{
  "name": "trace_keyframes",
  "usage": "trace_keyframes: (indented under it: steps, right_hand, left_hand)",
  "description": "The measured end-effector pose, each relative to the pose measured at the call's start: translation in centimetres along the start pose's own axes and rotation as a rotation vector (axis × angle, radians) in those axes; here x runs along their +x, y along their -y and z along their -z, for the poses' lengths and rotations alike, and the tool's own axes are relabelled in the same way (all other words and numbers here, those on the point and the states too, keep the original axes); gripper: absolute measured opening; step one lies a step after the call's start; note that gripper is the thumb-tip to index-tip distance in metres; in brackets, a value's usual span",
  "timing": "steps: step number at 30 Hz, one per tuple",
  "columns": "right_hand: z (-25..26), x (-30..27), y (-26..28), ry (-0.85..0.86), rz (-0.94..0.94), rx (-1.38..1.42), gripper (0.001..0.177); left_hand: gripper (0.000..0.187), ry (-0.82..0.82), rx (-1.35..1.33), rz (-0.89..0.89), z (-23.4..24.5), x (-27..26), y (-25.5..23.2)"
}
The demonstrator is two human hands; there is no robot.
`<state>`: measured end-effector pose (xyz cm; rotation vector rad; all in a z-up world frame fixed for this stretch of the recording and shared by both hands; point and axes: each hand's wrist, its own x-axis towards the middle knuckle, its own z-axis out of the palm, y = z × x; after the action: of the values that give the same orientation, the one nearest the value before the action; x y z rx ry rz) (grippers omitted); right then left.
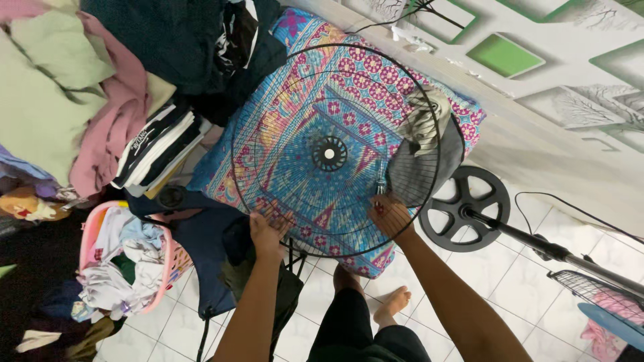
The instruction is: The person unplugs a standing fan, removes the front grille, and then unscrews the central nut to detach the fan blades. They use a screwdriver to loosen the nut and place the removed parts on a nearby table.
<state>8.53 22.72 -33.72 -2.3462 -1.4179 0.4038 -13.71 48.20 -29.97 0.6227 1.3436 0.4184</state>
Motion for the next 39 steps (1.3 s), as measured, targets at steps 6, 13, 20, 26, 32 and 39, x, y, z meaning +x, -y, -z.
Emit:
trace_keyframes:
  steps: [6, 13, 20, 26, 32, 39]
  right_hand:
    - [0.5, -5.8, 1.3, -0.305, -0.319, 0.34, 0.025]
    - [1.9, -8.0, 2.6, -0.339, -0.68, 0.474, 0.019]
    - [4.5, -7.8, 2.6, -0.376, -0.72, 0.49, 0.022]
    - [7.0, -7.9, 3.5, -0.388, -0.667, 0.498, 0.021]
    - [9.2, -8.9, 5.1, -0.446, -0.562, 0.447, 0.022]
    - [13.8, -12.4, 8.5, -0.339, -0.644, 0.648, 0.021]
  left_hand:
    - [0.054, -0.009, 0.007, 0.003, 0.1, 2.9, 3.3]
    - [0.052, 0.014, -0.031, -0.052, 0.8, 5.1, 4.2]
    - [0.044, -0.112, -0.023, -0.015, 2.1, 7.6, 5.6]
    - [0.052, -0.291, 0.131, -0.043, 0.6, 6.4, 6.8]
    - [0.078, -0.526, 0.75, -0.06, -1.0, 1.5, 8.4]
    - [0.051, -0.022, 1.027, -0.614, -5.1, -6.6, 12.7]
